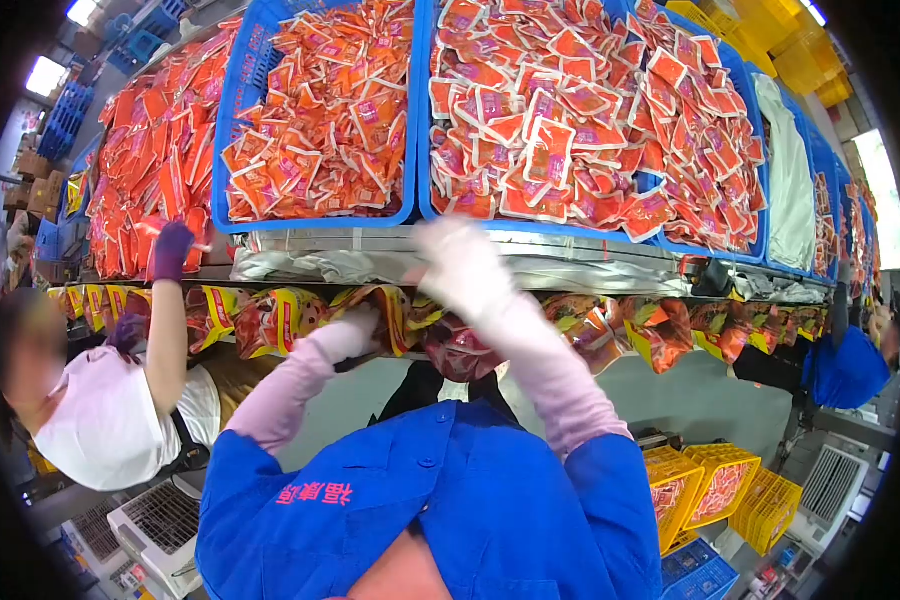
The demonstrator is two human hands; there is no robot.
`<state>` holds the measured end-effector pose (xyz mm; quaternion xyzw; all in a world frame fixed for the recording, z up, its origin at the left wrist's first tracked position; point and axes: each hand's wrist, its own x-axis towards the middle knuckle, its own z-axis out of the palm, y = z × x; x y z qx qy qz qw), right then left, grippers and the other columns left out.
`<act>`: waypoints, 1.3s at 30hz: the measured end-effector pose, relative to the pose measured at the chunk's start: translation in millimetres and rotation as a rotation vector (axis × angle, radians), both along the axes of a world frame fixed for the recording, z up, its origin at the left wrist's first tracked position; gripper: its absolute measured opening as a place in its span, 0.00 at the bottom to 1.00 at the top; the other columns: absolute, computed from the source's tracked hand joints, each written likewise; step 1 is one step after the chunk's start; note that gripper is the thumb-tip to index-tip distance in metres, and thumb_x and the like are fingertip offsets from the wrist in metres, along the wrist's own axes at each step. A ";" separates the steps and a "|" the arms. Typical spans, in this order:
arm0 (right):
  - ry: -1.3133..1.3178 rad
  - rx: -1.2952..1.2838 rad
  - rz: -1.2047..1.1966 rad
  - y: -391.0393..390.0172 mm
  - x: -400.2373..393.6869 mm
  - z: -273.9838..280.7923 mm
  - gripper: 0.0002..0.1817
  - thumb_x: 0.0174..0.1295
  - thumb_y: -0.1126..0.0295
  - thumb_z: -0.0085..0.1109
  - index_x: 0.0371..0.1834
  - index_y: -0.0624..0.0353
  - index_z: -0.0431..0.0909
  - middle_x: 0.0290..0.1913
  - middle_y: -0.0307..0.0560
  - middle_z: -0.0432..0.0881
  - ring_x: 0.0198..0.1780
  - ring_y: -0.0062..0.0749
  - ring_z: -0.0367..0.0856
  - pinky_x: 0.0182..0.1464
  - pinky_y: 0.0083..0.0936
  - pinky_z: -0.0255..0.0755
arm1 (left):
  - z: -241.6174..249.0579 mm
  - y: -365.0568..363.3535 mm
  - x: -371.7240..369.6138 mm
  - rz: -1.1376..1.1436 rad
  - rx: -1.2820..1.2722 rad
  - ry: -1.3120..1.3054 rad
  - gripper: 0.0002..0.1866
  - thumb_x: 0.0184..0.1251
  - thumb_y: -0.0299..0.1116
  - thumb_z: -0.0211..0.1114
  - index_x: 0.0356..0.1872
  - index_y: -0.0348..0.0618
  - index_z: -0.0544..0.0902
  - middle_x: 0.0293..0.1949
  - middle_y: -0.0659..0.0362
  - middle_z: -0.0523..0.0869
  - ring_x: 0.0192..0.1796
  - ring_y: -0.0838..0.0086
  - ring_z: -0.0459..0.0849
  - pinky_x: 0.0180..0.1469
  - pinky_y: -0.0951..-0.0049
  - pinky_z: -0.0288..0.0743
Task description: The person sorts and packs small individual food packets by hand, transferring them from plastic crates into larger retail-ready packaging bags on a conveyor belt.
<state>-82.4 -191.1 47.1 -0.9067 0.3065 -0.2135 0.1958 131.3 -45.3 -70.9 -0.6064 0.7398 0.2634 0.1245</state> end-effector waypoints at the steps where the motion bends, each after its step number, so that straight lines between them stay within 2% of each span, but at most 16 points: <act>1: 0.129 -0.021 -0.224 -25.8 -8.0 -6.7 0.23 0.54 0.55 0.71 0.49 0.55 0.83 0.47 0.54 0.85 0.53 0.52 0.81 0.61 0.43 0.73 | 63.9 -12.9 13.4 -0.020 0.096 0.153 0.12 0.68 0.40 0.65 0.39 0.43 0.88 0.38 0.47 0.89 0.44 0.54 0.88 0.51 0.56 0.80; 2: 0.275 -0.189 -0.321 -51.9 -21.9 -52.6 0.24 0.55 0.55 0.70 0.51 0.57 0.82 0.50 0.56 0.84 0.55 0.53 0.81 0.61 0.44 0.73 | 108.9 -28.2 29.7 -0.041 0.193 0.306 0.12 0.68 0.40 0.65 0.39 0.42 0.87 0.36 0.47 0.88 0.43 0.53 0.88 0.49 0.56 0.80; 3: 0.508 0.169 -0.182 -74.9 -31.6 -64.1 0.21 0.57 0.59 0.69 0.52 0.56 0.82 0.50 0.55 0.85 0.55 0.51 0.82 0.60 0.42 0.75 | 128.3 -43.7 41.5 0.102 -0.024 0.352 0.12 0.68 0.40 0.65 0.39 0.42 0.87 0.36 0.47 0.88 0.42 0.53 0.88 0.48 0.57 0.80; 6: 0.626 0.066 -0.115 -78.0 -30.6 -67.3 0.18 0.57 0.63 0.68 0.49 0.56 0.83 0.50 0.56 0.85 0.53 0.51 0.83 0.56 0.43 0.77 | 130.4 -127.9 60.2 0.551 -0.529 0.287 0.16 0.68 0.46 0.65 0.41 0.42 0.86 0.40 0.49 0.89 0.44 0.55 0.88 0.50 0.59 0.80; 9: 0.095 0.409 -0.336 -50.1 -39.3 -4.7 0.11 0.58 0.75 0.61 0.45 0.61 0.83 0.36 0.54 0.87 0.40 0.49 0.86 0.45 0.35 0.79 | 52.2 -221.5 70.4 0.734 -0.484 0.205 0.23 0.64 0.56 0.65 0.44 0.46 0.86 0.46 0.48 0.88 0.51 0.51 0.85 0.53 0.54 0.78; 12: -0.121 0.557 -0.351 -0.1 -28.3 65.0 0.09 0.61 0.76 0.58 0.44 0.61 0.84 0.33 0.54 0.86 0.35 0.32 0.86 0.44 0.29 0.77 | -3.4 -238.0 65.3 0.783 -0.436 0.065 0.25 0.62 0.56 0.66 0.49 0.48 0.86 0.46 0.49 0.89 0.53 0.54 0.84 0.55 0.55 0.77; 15: -0.101 0.629 -0.164 45.9 -23.7 75.9 0.04 0.64 0.70 0.61 0.37 0.57 0.82 0.33 0.52 0.85 0.34 0.40 0.85 0.41 0.32 0.78 | 20.1 -213.6 67.4 0.789 -0.629 0.269 0.13 0.63 0.40 0.67 0.43 0.43 0.83 0.39 0.55 0.89 0.47 0.61 0.88 0.49 0.61 0.80; 19: 0.149 0.401 0.149 78.1 3.3 20.6 0.08 0.63 0.68 0.58 0.44 0.54 0.80 0.38 0.50 0.83 0.40 0.50 0.86 0.41 0.42 0.81 | 138.1 -100.9 47.2 0.909 -0.528 1.560 0.04 0.71 0.20 0.57 0.43 0.40 0.75 0.46 0.58 0.79 0.47 0.76 0.83 0.50 0.67 0.86; 21: 0.348 0.242 0.329 95.0 26.7 -3.1 0.07 0.63 0.70 0.57 0.41 0.55 0.81 0.36 0.48 0.83 0.40 0.45 0.87 0.41 0.38 0.83 | 161.1 -28.2 45.9 0.882 -0.475 1.274 0.04 0.73 0.20 0.57 0.45 0.36 0.74 0.49 0.56 0.81 0.48 0.73 0.84 0.56 0.62 0.87; 24: 0.627 0.221 0.399 101.2 60.9 -57.4 0.06 0.61 0.69 0.58 0.37 0.53 0.84 0.41 0.51 0.87 0.42 0.43 0.88 0.43 0.38 0.83 | 160.2 29.4 10.5 0.508 -0.621 0.877 0.09 0.58 0.16 0.70 0.35 0.37 0.78 0.43 0.54 0.87 0.42 0.69 0.86 0.46 0.72 0.81; 27: 0.783 0.712 0.292 83.6 67.9 -58.7 0.12 0.61 0.60 0.61 0.38 0.54 0.88 0.37 0.49 0.89 0.41 0.41 0.89 0.43 0.41 0.80 | 124.7 52.0 -28.6 0.406 -0.612 0.587 0.11 0.54 0.17 0.67 0.38 0.39 0.80 0.47 0.49 0.87 0.41 0.57 0.89 0.44 0.65 0.82; 30: 0.764 0.002 0.645 84.9 17.9 -11.6 0.11 0.60 0.61 0.62 0.35 0.53 0.89 0.35 0.44 0.89 0.41 0.40 0.85 0.45 0.35 0.76 | 73.9 50.0 -39.4 0.380 -0.327 0.284 0.08 0.59 0.24 0.63 0.39 0.39 0.82 0.46 0.49 0.88 0.44 0.54 0.89 0.45 0.60 0.82; 33: 0.724 -0.119 0.654 103.3 25.1 -37.9 0.09 0.55 0.65 0.61 0.31 0.53 0.90 0.34 0.42 0.89 0.43 0.39 0.84 0.45 0.34 0.76 | -3.5 28.7 -44.3 0.195 -0.446 -0.030 0.10 0.58 0.31 0.66 0.40 0.41 0.86 0.44 0.52 0.88 0.45 0.56 0.88 0.44 0.59 0.81; 34: 0.717 -0.113 0.745 102.3 30.8 -38.7 0.08 0.54 0.66 0.60 0.29 0.53 0.90 0.34 0.42 0.89 0.43 0.39 0.84 0.44 0.34 0.77 | -5.3 0.4 -41.9 0.582 -0.005 0.138 0.11 0.58 0.33 0.67 0.40 0.43 0.88 0.42 0.51 0.89 0.43 0.55 0.89 0.45 0.56 0.82; 37: 0.602 0.187 0.520 70.9 47.5 2.5 0.07 0.52 0.66 0.61 0.26 0.50 0.88 0.32 0.45 0.87 0.41 0.43 0.85 0.43 0.36 0.80 | -45.9 12.0 -26.8 0.254 -0.134 0.053 0.12 0.60 0.35 0.67 0.43 0.43 0.88 0.41 0.47 0.90 0.43 0.53 0.90 0.47 0.55 0.82; 39: 0.236 -0.160 0.042 4.1 42.6 18.1 0.10 0.56 0.61 0.62 0.36 0.54 0.86 0.36 0.51 0.87 0.41 0.51 0.86 0.44 0.44 0.80 | -46.6 26.4 -4.9 0.094 -0.225 0.060 0.14 0.61 0.38 0.67 0.44 0.42 0.89 0.42 0.46 0.89 0.43 0.51 0.89 0.48 0.54 0.82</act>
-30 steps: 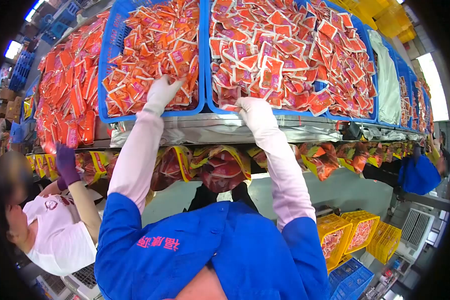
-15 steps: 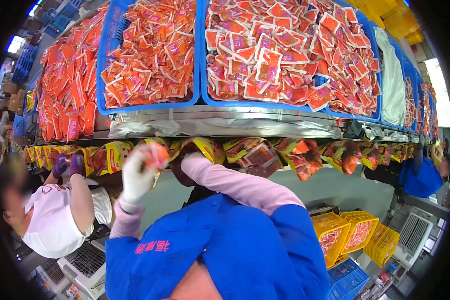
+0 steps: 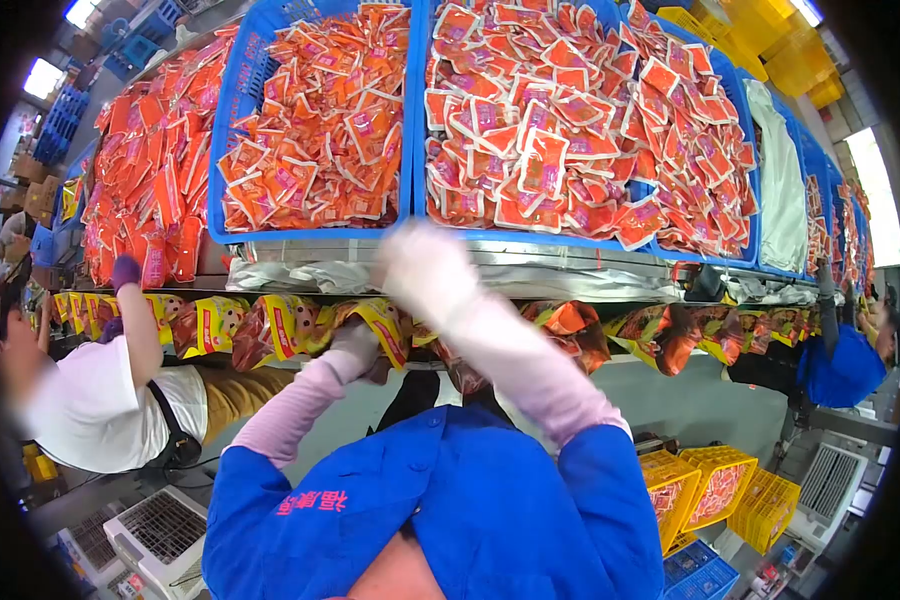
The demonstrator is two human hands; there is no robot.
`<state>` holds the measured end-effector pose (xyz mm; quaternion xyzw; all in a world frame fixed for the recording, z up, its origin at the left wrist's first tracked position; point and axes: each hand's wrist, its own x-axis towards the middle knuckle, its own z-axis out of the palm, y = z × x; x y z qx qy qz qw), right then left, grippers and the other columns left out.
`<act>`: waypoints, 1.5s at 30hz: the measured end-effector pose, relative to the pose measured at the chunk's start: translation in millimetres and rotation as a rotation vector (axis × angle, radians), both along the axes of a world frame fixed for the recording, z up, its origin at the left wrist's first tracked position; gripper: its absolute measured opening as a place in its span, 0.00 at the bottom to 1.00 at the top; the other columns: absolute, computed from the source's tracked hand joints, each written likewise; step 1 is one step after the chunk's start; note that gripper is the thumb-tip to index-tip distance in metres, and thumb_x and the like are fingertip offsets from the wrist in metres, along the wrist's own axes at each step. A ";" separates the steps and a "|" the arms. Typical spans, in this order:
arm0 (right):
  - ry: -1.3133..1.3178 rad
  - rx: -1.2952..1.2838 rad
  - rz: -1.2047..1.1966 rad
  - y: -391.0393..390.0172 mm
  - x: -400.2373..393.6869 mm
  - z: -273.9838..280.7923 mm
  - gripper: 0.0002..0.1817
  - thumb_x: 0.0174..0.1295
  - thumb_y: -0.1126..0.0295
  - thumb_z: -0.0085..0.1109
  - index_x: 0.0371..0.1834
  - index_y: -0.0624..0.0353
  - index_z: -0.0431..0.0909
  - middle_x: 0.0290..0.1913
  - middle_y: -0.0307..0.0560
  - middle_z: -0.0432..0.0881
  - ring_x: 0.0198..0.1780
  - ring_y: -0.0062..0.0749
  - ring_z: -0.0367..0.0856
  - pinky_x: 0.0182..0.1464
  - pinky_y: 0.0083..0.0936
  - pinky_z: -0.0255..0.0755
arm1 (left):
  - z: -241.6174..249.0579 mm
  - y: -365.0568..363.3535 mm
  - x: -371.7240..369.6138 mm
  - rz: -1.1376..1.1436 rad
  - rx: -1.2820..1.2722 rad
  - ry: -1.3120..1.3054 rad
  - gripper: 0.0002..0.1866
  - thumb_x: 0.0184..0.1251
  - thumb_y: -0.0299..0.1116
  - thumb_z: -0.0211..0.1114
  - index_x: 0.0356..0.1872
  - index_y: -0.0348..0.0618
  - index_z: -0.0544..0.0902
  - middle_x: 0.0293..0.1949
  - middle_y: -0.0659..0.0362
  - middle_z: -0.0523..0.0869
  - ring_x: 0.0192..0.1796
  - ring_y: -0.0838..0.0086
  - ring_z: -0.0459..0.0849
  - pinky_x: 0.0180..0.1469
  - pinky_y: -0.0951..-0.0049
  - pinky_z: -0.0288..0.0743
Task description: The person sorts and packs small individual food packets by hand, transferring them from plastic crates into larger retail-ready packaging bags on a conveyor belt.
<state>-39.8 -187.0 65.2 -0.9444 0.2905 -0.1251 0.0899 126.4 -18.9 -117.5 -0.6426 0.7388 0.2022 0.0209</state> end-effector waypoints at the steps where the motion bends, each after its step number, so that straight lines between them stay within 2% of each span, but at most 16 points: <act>1: -0.168 0.206 -0.482 -43.6 0.0 -5.0 0.17 0.61 0.55 0.64 0.43 0.56 0.83 0.37 0.55 0.86 0.42 0.52 0.86 0.46 0.45 0.80 | 50.4 -11.7 6.7 0.015 0.260 0.063 0.13 0.63 0.38 0.66 0.44 0.44 0.89 0.43 0.47 0.89 0.44 0.50 0.88 0.48 0.53 0.81; 3: 0.029 0.213 -0.720 -108.7 -3.9 -30.0 0.32 0.65 0.42 0.61 0.48 0.66 0.79 0.36 0.58 0.87 0.44 0.49 0.88 0.47 0.43 0.81 | 161.3 -44.3 20.9 -0.176 0.423 0.110 0.13 0.64 0.40 0.65 0.45 0.47 0.88 0.42 0.49 0.89 0.44 0.52 0.88 0.46 0.57 0.81; 5: -0.025 0.325 -0.747 -139.1 -4.7 -75.1 0.32 0.64 0.42 0.61 0.47 0.65 0.83 0.37 0.62 0.87 0.46 0.51 0.87 0.49 0.44 0.80 | 200.6 -74.8 48.8 -0.099 0.124 0.395 0.11 0.66 0.40 0.64 0.40 0.46 0.88 0.37 0.49 0.88 0.42 0.53 0.87 0.45 0.57 0.81; 9: -0.208 0.361 -0.769 -118.4 -27.8 -52.9 0.23 0.65 0.48 0.60 0.41 0.60 0.88 0.36 0.61 0.87 0.44 0.54 0.86 0.50 0.44 0.77 | 143.6 -180.4 70.8 0.165 -0.448 0.075 0.11 0.64 0.40 0.65 0.40 0.47 0.87 0.34 0.53 0.87 0.42 0.52 0.86 0.49 0.55 0.79; 11: -0.361 0.430 -0.723 -85.0 -50.8 -14.4 0.21 0.65 0.50 0.60 0.46 0.55 0.88 0.32 0.53 0.87 0.36 0.40 0.87 0.44 0.33 0.78 | 86.6 -215.2 64.4 0.148 -0.408 -0.197 0.10 0.64 0.40 0.65 0.41 0.47 0.86 0.38 0.53 0.87 0.46 0.52 0.85 0.49 0.54 0.78; 15: -0.010 0.837 -0.254 6.7 -67.1 79.7 0.17 0.65 0.57 0.62 0.43 0.59 0.87 0.36 0.55 0.87 0.35 0.49 0.86 0.42 0.40 0.76 | 63.6 -234.4 60.2 0.207 -0.131 -0.285 0.09 0.65 0.38 0.64 0.41 0.47 0.85 0.43 0.52 0.87 0.50 0.54 0.84 0.49 0.54 0.78; 20: 0.608 0.525 -0.002 75.4 -9.6 -79.4 0.12 0.61 0.65 0.59 0.36 0.60 0.88 0.39 0.55 0.89 0.43 0.48 0.89 0.47 0.39 0.82 | 120.0 -156.7 71.2 0.240 -0.631 0.416 0.07 0.69 0.27 0.58 0.44 0.39 0.81 0.39 0.49 0.86 0.46 0.57 0.86 0.49 0.58 0.78; 25: 0.450 0.539 0.292 76.1 -17.2 -27.4 0.20 0.56 0.51 0.68 0.38 0.57 0.86 0.39 0.51 0.87 0.48 0.43 0.85 0.51 0.38 0.78 | 223.0 -19.2 23.3 0.335 -0.270 0.744 0.10 0.64 0.19 0.64 0.46 0.37 0.81 0.37 0.49 0.84 0.39 0.61 0.87 0.43 0.68 0.80; 30: 0.485 0.102 0.495 88.7 -32.1 -50.5 0.07 0.55 0.65 0.61 0.27 0.53 0.88 0.32 0.44 0.87 0.37 0.37 0.85 0.45 0.35 0.75 | 128.3 18.5 -21.5 -0.021 -0.173 0.198 0.13 0.62 0.26 0.60 0.48 0.41 0.77 0.40 0.52 0.85 0.39 0.56 0.88 0.39 0.60 0.83; 33: 0.473 0.096 0.613 97.4 -13.7 -52.6 0.07 0.52 0.68 0.60 0.24 0.53 0.87 0.28 0.44 0.87 0.34 0.38 0.84 0.38 0.34 0.75 | 65.9 -21.2 -43.3 -0.059 0.374 0.036 0.15 0.66 0.32 0.62 0.52 0.43 0.80 0.46 0.49 0.88 0.44 0.55 0.90 0.40 0.58 0.84; 35: 0.319 0.122 0.534 97.8 -10.1 -65.7 0.07 0.51 0.66 0.61 0.26 0.52 0.88 0.28 0.45 0.87 0.36 0.41 0.86 0.39 0.38 0.77 | 47.7 -25.0 -38.4 -0.082 0.512 0.060 0.17 0.65 0.35 0.63 0.53 0.43 0.82 0.47 0.48 0.89 0.46 0.54 0.90 0.43 0.58 0.84; 37: 0.352 0.417 0.244 60.1 -4.7 -25.5 0.09 0.55 0.64 0.61 0.30 0.55 0.89 0.31 0.52 0.88 0.40 0.48 0.86 0.48 0.44 0.78 | -14.1 -12.7 -29.4 -0.127 -0.143 0.274 0.18 0.63 0.39 0.65 0.52 0.43 0.86 0.46 0.47 0.90 0.49 0.54 0.90 0.50 0.55 0.82; 38: 0.028 0.391 -0.033 36.3 -16.2 -20.8 0.12 0.58 0.61 0.61 0.33 0.57 0.88 0.32 0.54 0.87 0.40 0.49 0.86 0.47 0.44 0.78 | -23.7 -41.3 -46.4 0.034 0.369 -0.003 0.16 0.65 0.39 0.62 0.48 0.45 0.89 0.45 0.48 0.91 0.50 0.54 0.90 0.53 0.54 0.81; 39: -0.298 0.352 -0.308 4.6 -30.5 -15.9 0.15 0.61 0.58 0.61 0.35 0.58 0.88 0.32 0.55 0.87 0.40 0.50 0.86 0.46 0.44 0.78 | 30.0 -40.6 -30.2 -0.075 0.397 -0.124 0.16 0.64 0.42 0.61 0.46 0.47 0.90 0.44 0.49 0.90 0.48 0.54 0.90 0.50 0.55 0.82; 41: 0.100 0.343 -0.571 -65.2 -39.7 -19.4 0.23 0.64 0.48 0.62 0.43 0.60 0.86 0.36 0.59 0.87 0.44 0.54 0.86 0.48 0.42 0.78 | 149.2 -58.9 -9.0 -0.245 0.451 -0.037 0.14 0.64 0.40 0.60 0.42 0.47 0.89 0.40 0.48 0.90 0.45 0.52 0.89 0.48 0.54 0.82; 45: 0.384 0.442 -0.728 -112.4 -5.0 -70.0 0.19 0.61 0.56 0.65 0.43 0.63 0.84 0.43 0.63 0.87 0.49 0.54 0.86 0.53 0.46 0.78 | 185.7 -146.0 32.3 0.151 -0.455 0.325 0.11 0.67 0.37 0.61 0.38 0.39 0.83 0.36 0.45 0.86 0.40 0.50 0.86 0.42 0.55 0.80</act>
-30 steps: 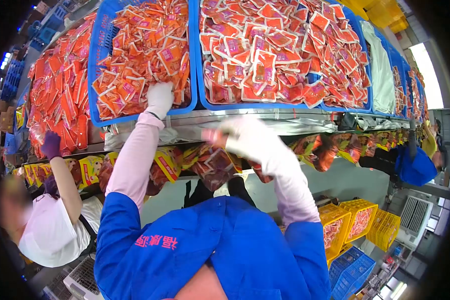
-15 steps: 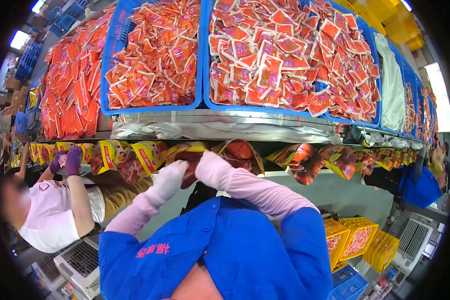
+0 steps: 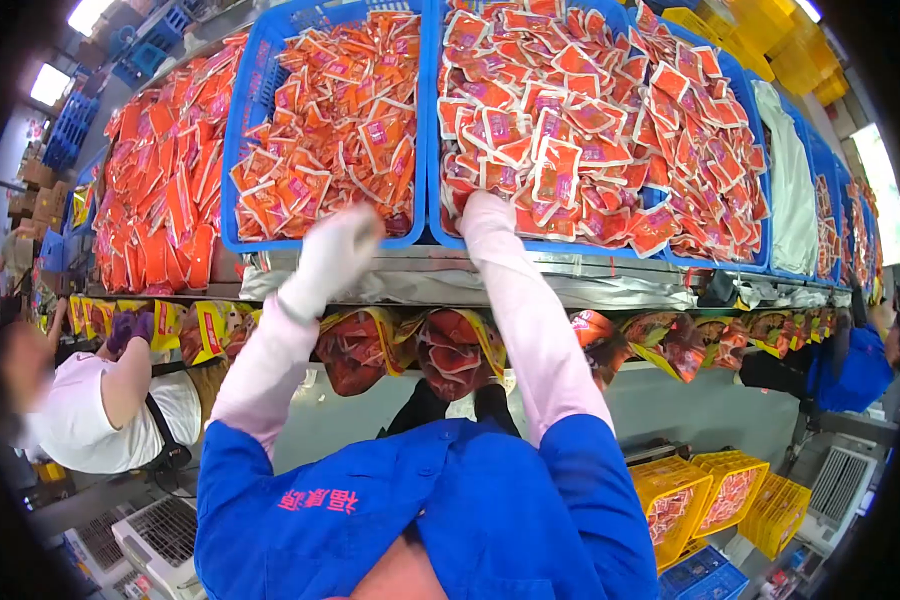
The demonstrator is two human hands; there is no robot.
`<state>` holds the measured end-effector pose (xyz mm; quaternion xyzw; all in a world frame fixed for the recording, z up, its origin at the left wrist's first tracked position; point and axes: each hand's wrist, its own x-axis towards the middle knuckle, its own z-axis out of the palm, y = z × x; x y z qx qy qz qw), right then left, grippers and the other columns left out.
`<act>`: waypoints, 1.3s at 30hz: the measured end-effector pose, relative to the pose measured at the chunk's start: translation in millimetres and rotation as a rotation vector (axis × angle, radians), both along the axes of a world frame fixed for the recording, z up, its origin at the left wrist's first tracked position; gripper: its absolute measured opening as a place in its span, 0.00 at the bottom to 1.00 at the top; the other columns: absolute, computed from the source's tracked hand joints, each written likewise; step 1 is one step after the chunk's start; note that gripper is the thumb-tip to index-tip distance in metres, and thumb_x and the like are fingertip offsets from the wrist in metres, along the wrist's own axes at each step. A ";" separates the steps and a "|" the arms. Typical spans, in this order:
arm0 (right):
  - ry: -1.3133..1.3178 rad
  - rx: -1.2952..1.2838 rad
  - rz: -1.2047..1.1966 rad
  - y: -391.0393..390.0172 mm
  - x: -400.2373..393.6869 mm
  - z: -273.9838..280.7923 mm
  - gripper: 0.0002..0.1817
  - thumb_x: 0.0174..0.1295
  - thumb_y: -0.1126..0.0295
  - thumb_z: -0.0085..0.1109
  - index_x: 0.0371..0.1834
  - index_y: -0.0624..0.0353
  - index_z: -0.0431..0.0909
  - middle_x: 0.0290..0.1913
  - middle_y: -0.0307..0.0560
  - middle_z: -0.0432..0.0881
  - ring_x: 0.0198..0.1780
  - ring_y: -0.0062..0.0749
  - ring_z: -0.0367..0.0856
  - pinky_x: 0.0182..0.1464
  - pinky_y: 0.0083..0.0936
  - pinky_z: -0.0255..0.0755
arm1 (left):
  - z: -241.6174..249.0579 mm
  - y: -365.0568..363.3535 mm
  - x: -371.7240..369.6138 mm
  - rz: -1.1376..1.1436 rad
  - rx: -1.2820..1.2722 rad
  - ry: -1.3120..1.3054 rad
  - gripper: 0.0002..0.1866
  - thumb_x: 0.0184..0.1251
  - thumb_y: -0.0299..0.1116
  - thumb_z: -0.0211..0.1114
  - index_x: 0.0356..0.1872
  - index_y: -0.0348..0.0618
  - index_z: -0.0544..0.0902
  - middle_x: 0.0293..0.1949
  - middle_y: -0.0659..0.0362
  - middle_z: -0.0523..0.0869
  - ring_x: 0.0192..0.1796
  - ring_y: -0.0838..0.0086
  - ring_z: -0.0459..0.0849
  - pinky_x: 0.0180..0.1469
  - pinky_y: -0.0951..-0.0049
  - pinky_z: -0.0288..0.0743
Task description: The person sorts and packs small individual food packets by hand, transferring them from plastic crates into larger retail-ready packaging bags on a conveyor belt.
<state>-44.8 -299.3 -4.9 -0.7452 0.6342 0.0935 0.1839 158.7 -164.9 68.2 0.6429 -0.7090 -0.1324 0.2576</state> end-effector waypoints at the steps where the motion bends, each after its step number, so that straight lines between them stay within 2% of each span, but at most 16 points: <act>1: -0.001 -0.006 -0.016 -0.9 -2.8 1.4 0.19 0.61 0.56 0.65 0.43 0.63 0.84 0.43 0.63 0.87 0.49 0.54 0.86 0.53 0.46 0.78 | -7.2 -35.0 8.2 0.105 -0.023 0.057 0.14 0.68 0.40 0.61 0.40 0.39 0.83 0.37 0.45 0.87 0.42 0.50 0.87 0.45 0.55 0.79; 5: -0.342 -0.237 -0.001 33.6 -41.8 53.5 0.13 0.61 0.69 0.59 0.45 0.63 0.82 0.40 0.62 0.86 0.47 0.56 0.86 0.52 0.45 0.78 | -79.7 -143.8 19.5 0.239 0.133 0.406 0.17 0.71 0.41 0.60 0.49 0.36 0.83 0.44 0.43 0.88 0.47 0.53 0.87 0.51 0.60 0.78; 7: -0.690 0.138 0.061 80.1 -56.1 112.9 0.17 0.58 0.73 0.59 0.51 0.61 0.82 0.39 0.57 0.87 0.43 0.47 0.88 0.48 0.36 0.79 | -102.8 -151.2 20.6 0.205 0.408 0.519 0.21 0.71 0.39 0.59 0.56 0.33 0.80 0.51 0.42 0.87 0.52 0.57 0.87 0.54 0.63 0.77; 10: -0.656 0.445 0.448 149.1 -37.5 101.4 0.14 0.62 0.74 0.58 0.49 0.49 0.85 0.40 0.51 0.88 0.43 0.43 0.88 0.48 0.36 0.79 | -120.8 -123.1 35.7 0.263 0.005 0.612 0.19 0.71 0.34 0.56 0.58 0.33 0.79 0.49 0.44 0.86 0.51 0.62 0.85 0.55 0.66 0.75; 11: -0.321 0.434 0.609 167.7 -16.9 77.3 0.11 0.64 0.70 0.57 0.46 0.55 0.84 0.39 0.51 0.88 0.42 0.44 0.88 0.48 0.40 0.79 | -99.0 -97.5 39.4 0.250 0.010 0.699 0.18 0.71 0.31 0.56 0.57 0.33 0.79 0.48 0.46 0.86 0.50 0.65 0.84 0.55 0.68 0.75; 12: -0.295 0.598 0.289 187.5 2.2 38.6 0.11 0.64 0.68 0.56 0.43 0.61 0.85 0.38 0.52 0.88 0.43 0.46 0.88 0.46 0.41 0.79 | -65.8 -61.8 41.8 0.241 0.019 0.783 0.16 0.71 0.28 0.55 0.56 0.33 0.79 0.46 0.47 0.86 0.49 0.68 0.83 0.55 0.70 0.74; 13: -0.103 0.375 0.769 197.2 10.8 3.0 0.12 0.63 0.66 0.59 0.42 0.63 0.86 0.38 0.54 0.88 0.44 0.48 0.88 0.45 0.41 0.80 | -45.6 -31.7 43.7 0.252 -0.051 0.702 0.15 0.71 0.25 0.53 0.55 0.33 0.79 0.43 0.49 0.85 0.47 0.70 0.81 0.54 0.72 0.74; 16: -0.006 0.279 0.716 211.1 36.8 -47.3 0.13 0.58 0.62 0.66 0.41 0.58 0.86 0.43 0.51 0.88 0.45 0.46 0.86 0.45 0.39 0.80 | 13.0 57.8 25.2 0.288 -0.035 0.589 0.13 0.70 0.20 0.51 0.51 0.33 0.79 0.40 0.51 0.84 0.43 0.71 0.80 0.52 0.72 0.75; 20: -0.099 0.259 1.122 182.1 -4.1 66.9 0.15 0.58 0.61 0.66 0.44 0.57 0.87 0.48 0.44 0.87 0.53 0.41 0.81 0.55 0.34 0.76 | 5.6 153.3 -20.4 0.285 -0.041 0.424 0.10 0.68 0.17 0.54 0.46 0.35 0.79 0.40 0.50 0.86 0.40 0.70 0.84 0.46 0.67 0.78; 23: 0.022 0.099 1.039 195.9 -1.2 27.1 0.15 0.59 0.61 0.64 0.45 0.58 0.87 0.46 0.45 0.87 0.52 0.43 0.83 0.53 0.34 0.78 | -43.5 169.9 -56.0 0.262 -0.157 0.349 0.09 0.64 0.19 0.60 0.44 0.39 0.80 0.45 0.50 0.87 0.44 0.56 0.87 0.47 0.62 0.80; 25: -0.637 0.623 0.141 191.8 10.2 29.8 0.16 0.63 0.57 0.64 0.41 0.60 0.88 0.41 0.50 0.89 0.47 0.44 0.88 0.48 0.35 0.80 | -68.4 174.5 -58.5 0.218 -0.080 0.135 0.14 0.59 0.21 0.64 0.46 0.42 0.79 0.50 0.50 0.85 0.49 0.51 0.84 0.47 0.60 0.81; 26: -0.256 0.179 0.861 195.4 8.7 -30.7 0.12 0.63 0.65 0.60 0.42 0.59 0.89 0.39 0.51 0.90 0.42 0.43 0.89 0.44 0.36 0.81 | -83.1 180.1 -52.0 0.124 0.072 -0.050 0.15 0.60 0.26 0.65 0.50 0.44 0.79 0.51 0.52 0.83 0.50 0.54 0.84 0.49 0.60 0.82; 31: -0.161 0.013 1.367 201.7 30.6 5.1 0.08 0.52 0.67 0.62 0.29 0.53 0.91 0.31 0.44 0.90 0.36 0.40 0.89 0.36 0.36 0.79 | -152.7 127.2 -36.4 0.018 0.661 -0.275 0.10 0.67 0.36 0.59 0.42 0.46 0.86 0.45 0.50 0.88 0.46 0.53 0.89 0.45 0.51 0.83; 34: -0.323 0.082 1.050 168.3 26.9 41.3 0.07 0.51 0.67 0.62 0.30 0.48 0.90 0.31 0.45 0.88 0.40 0.44 0.88 0.43 0.40 0.80 | -172.1 118.9 -15.6 -0.009 0.728 -0.338 0.10 0.66 0.36 0.62 0.40 0.44 0.86 0.42 0.48 0.88 0.45 0.53 0.89 0.45 0.54 0.83; 37: -0.757 -0.564 0.046 71.9 -33.8 58.4 0.18 0.56 0.60 0.68 0.48 0.56 0.84 0.41 0.55 0.85 0.50 0.50 0.83 0.53 0.40 0.77 | -153.3 138.0 10.2 -0.035 0.563 -0.355 0.08 0.64 0.34 0.63 0.39 0.44 0.85 0.38 0.49 0.88 0.44 0.52 0.88 0.42 0.54 0.81; 39: -0.049 -0.825 -0.293 0.5 -68.9 46.0 0.25 0.52 0.56 0.75 0.44 0.64 0.80 0.43 0.61 0.84 0.49 0.54 0.83 0.56 0.44 0.78 | -92.4 149.3 21.3 -0.048 0.481 -0.265 0.07 0.64 0.34 0.64 0.39 0.45 0.84 0.38 0.50 0.88 0.43 0.53 0.88 0.41 0.54 0.80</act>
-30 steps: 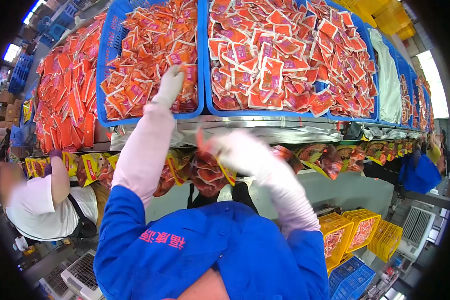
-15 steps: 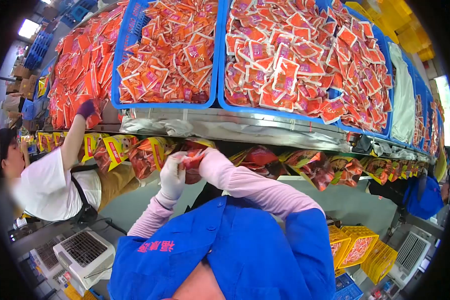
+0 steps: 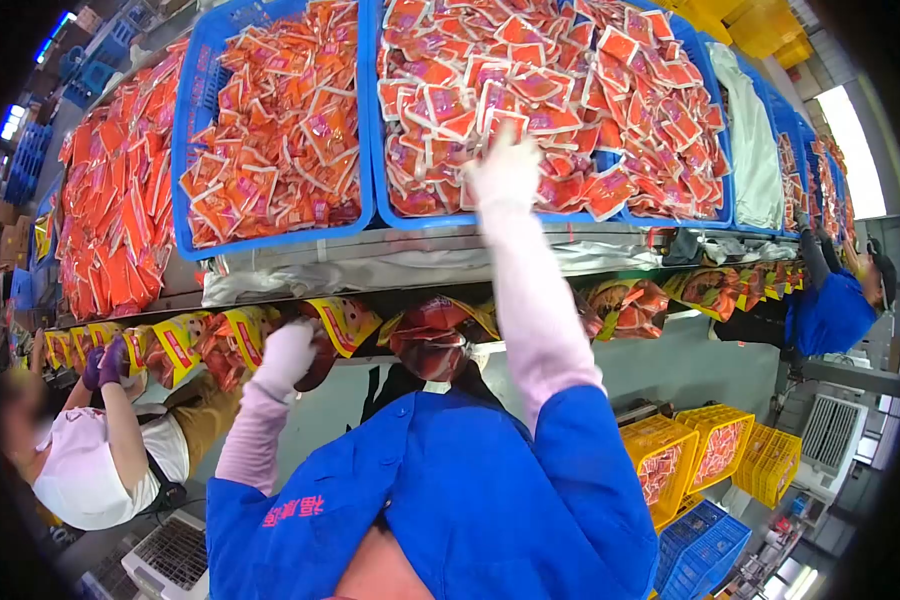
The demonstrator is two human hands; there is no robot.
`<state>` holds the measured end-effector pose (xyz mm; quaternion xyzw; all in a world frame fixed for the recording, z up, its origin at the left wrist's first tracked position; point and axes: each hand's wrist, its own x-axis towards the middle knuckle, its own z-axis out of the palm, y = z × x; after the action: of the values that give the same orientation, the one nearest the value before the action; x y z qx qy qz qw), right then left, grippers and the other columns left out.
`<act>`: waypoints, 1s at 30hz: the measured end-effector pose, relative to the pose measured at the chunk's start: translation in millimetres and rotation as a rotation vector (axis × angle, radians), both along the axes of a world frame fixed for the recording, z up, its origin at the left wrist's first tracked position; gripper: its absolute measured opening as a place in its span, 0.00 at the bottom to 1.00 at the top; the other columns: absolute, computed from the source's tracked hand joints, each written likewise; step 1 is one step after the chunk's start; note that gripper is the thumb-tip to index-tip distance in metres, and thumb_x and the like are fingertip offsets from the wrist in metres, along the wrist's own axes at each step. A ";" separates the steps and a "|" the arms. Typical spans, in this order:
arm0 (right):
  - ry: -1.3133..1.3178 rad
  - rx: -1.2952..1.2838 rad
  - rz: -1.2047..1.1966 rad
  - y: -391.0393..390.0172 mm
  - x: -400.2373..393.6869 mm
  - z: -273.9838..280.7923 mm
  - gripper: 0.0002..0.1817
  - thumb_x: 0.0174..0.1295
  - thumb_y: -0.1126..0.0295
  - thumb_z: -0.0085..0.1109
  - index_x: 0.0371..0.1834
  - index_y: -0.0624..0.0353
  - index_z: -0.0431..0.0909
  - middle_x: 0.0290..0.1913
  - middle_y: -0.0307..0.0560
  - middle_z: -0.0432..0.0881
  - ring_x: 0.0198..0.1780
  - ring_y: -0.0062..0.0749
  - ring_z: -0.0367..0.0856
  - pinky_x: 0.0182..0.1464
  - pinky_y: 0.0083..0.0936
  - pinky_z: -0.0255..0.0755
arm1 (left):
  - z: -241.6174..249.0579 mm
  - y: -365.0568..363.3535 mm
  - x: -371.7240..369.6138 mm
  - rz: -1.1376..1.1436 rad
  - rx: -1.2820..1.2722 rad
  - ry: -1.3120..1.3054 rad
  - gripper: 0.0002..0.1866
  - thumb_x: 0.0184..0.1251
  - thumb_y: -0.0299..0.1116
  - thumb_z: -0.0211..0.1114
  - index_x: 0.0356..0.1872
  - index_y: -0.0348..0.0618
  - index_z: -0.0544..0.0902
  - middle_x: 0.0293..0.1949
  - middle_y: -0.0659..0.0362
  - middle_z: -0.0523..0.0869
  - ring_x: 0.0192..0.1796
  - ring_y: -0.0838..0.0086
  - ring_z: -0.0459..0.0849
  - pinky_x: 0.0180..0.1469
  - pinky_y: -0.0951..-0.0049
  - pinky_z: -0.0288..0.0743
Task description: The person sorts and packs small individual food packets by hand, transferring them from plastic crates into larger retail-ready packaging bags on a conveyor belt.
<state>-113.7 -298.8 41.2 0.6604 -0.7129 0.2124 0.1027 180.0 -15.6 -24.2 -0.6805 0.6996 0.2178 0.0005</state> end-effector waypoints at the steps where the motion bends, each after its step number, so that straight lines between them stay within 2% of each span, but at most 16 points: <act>1: 0.013 -0.013 0.011 -27.3 -24.9 -39.9 0.25 0.55 0.55 0.73 0.47 0.63 0.80 0.44 0.61 0.85 0.47 0.58 0.85 0.55 0.45 0.79 | 33.8 0.6 5.8 0.016 -0.016 0.082 0.08 0.64 0.35 0.64 0.39 0.45 0.84 0.38 0.50 0.87 0.43 0.54 0.88 0.41 0.53 0.80; 5: -0.069 0.272 0.100 -52.6 -67.8 -36.3 0.22 0.61 0.59 0.66 0.54 0.62 0.82 0.40 0.59 0.87 0.46 0.54 0.87 0.50 0.45 0.80 | 162.4 1.6 3.7 0.299 -0.052 0.530 0.10 0.58 0.17 0.63 0.41 0.36 0.83 0.43 0.50 0.89 0.44 0.65 0.89 0.47 0.69 0.81; 6: -0.494 0.140 0.237 -36.5 -71.3 -27.5 0.18 0.63 0.65 0.64 0.53 0.63 0.82 0.38 0.55 0.88 0.40 0.42 0.88 0.45 0.38 0.80 | 176.7 -2.6 -12.7 0.233 -0.142 0.680 0.12 0.59 0.13 0.63 0.44 0.33 0.83 0.43 0.52 0.89 0.44 0.73 0.88 0.48 0.72 0.81; 8: -1.063 0.443 0.481 29.2 -43.6 57.2 0.12 0.64 0.69 0.61 0.48 0.61 0.83 0.35 0.38 0.86 0.36 0.17 0.79 0.43 0.20 0.74 | 155.2 -4.9 -45.1 0.130 -0.017 0.879 0.16 0.58 0.12 0.63 0.46 0.39 0.84 0.46 0.52 0.89 0.50 0.65 0.89 0.50 0.69 0.82; 10: -0.995 0.824 0.827 90.2 -25.7 86.9 0.06 0.59 0.71 0.62 0.38 0.58 0.80 0.32 0.35 0.83 0.38 0.19 0.80 0.44 0.23 0.74 | 101.8 -16.1 -86.8 -0.117 -0.188 0.682 0.12 0.58 0.20 0.63 0.43 0.42 0.84 0.44 0.50 0.88 0.46 0.56 0.88 0.46 0.65 0.82; 12: -0.689 1.282 1.059 127.9 5.4 106.2 0.12 0.58 0.64 0.63 0.39 0.60 0.81 0.35 0.49 0.85 0.44 0.35 0.85 0.49 0.32 0.77 | 51.3 -17.2 -98.2 -0.246 -0.060 0.426 0.16 0.57 0.35 0.69 0.47 0.44 0.85 0.42 0.51 0.87 0.44 0.54 0.86 0.48 0.61 0.81; 14: -0.149 1.010 1.332 166.8 20.2 -4.2 0.15 0.63 0.62 0.61 0.48 0.57 0.85 0.48 0.60 0.85 0.51 0.54 0.85 0.55 0.40 0.78 | 39.8 -10.5 -96.3 -0.265 -0.093 0.280 0.27 0.53 0.50 0.74 0.51 0.44 0.85 0.47 0.47 0.85 0.51 0.51 0.82 0.57 0.55 0.76; 16: 0.059 1.110 0.930 186.8 47.7 -36.6 0.13 0.65 0.62 0.59 0.47 0.52 0.87 0.52 0.60 0.85 0.53 0.50 0.85 0.55 0.40 0.79 | 47.2 2.2 -85.8 -0.402 -0.176 0.074 0.38 0.46 0.64 0.75 0.50 0.41 0.86 0.55 0.42 0.81 0.63 0.46 0.75 0.68 0.50 0.66; 17: 0.152 1.188 0.915 190.0 67.5 -54.5 0.12 0.67 0.61 0.59 0.47 0.51 0.87 0.54 0.55 0.86 0.53 0.44 0.86 0.55 0.38 0.79 | 42.7 7.4 -79.2 -0.531 -0.227 -0.143 0.25 0.52 0.53 0.72 0.40 0.40 0.88 0.47 0.46 0.84 0.55 0.52 0.81 0.65 0.55 0.70; 19: 0.435 0.980 1.079 242.1 73.4 -265.9 0.17 0.61 0.57 0.66 0.47 0.55 0.86 0.53 0.53 0.86 0.54 0.45 0.86 0.55 0.39 0.79 | 17.8 11.7 -71.5 -0.542 -0.130 -0.156 0.11 0.53 0.40 0.66 0.31 0.44 0.86 0.34 0.53 0.85 0.45 0.59 0.84 0.60 0.60 0.73; 21: -0.041 1.006 0.834 258.8 142.4 -481.7 0.15 0.59 0.59 0.64 0.45 0.53 0.88 0.54 0.47 0.88 0.54 0.43 0.87 0.55 0.37 0.79 | 21.6 10.4 -73.3 -0.570 -0.182 -0.144 0.04 0.49 0.32 0.61 0.24 0.47 0.83 0.25 0.58 0.82 0.36 0.65 0.83 0.53 0.63 0.76; 23: 0.059 1.155 0.955 215.2 115.5 -311.5 0.15 0.59 0.60 0.63 0.45 0.54 0.88 0.52 0.47 0.88 0.53 0.44 0.87 0.55 0.37 0.79 | 41.2 0.2 -66.7 -0.553 -0.164 -0.103 0.06 0.53 0.35 0.65 0.28 0.46 0.86 0.28 0.56 0.84 0.37 0.61 0.84 0.48 0.60 0.77; 25: 0.283 1.459 1.163 164.3 104.1 -63.1 0.14 0.59 0.61 0.60 0.43 0.55 0.88 0.49 0.47 0.89 0.52 0.47 0.86 0.54 0.37 0.79 | 78.0 -21.4 -51.1 -0.382 0.063 0.249 0.07 0.57 0.37 0.68 0.32 0.47 0.87 0.31 0.54 0.86 0.39 0.57 0.85 0.46 0.58 0.79; 26: 0.077 1.308 1.174 146.7 86.3 -1.2 0.15 0.58 0.62 0.60 0.43 0.55 0.88 0.47 0.49 0.88 0.50 0.49 0.86 0.54 0.38 0.79 | 88.9 -37.9 -40.9 -0.216 0.011 0.419 0.09 0.60 0.40 0.70 0.35 0.47 0.88 0.34 0.53 0.87 0.42 0.55 0.86 0.45 0.58 0.80; 29: -0.362 0.634 0.868 86.5 28.1 54.8 0.13 0.55 0.66 0.62 0.41 0.55 0.88 0.38 0.54 0.85 0.48 0.48 0.85 0.52 0.43 0.79 | 94.0 -125.5 -13.7 0.015 -0.392 0.161 0.05 0.58 0.32 0.68 0.33 0.45 0.85 0.36 0.51 0.86 0.42 0.53 0.85 0.44 0.57 0.79; 30: -0.193 0.527 0.656 60.8 18.2 42.5 0.15 0.56 0.66 0.64 0.44 0.59 0.85 0.43 0.57 0.85 0.52 0.50 0.84 0.54 0.44 0.78 | 70.3 -165.2 -4.7 0.014 -0.627 0.097 0.08 0.59 0.32 0.68 0.38 0.43 0.84 0.39 0.50 0.85 0.44 0.51 0.83 0.48 0.57 0.77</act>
<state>-95.5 -238.0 83.6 0.8329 -0.5012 0.1054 -0.2096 175.3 -180.8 46.1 -0.6412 0.7271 0.0236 -0.2442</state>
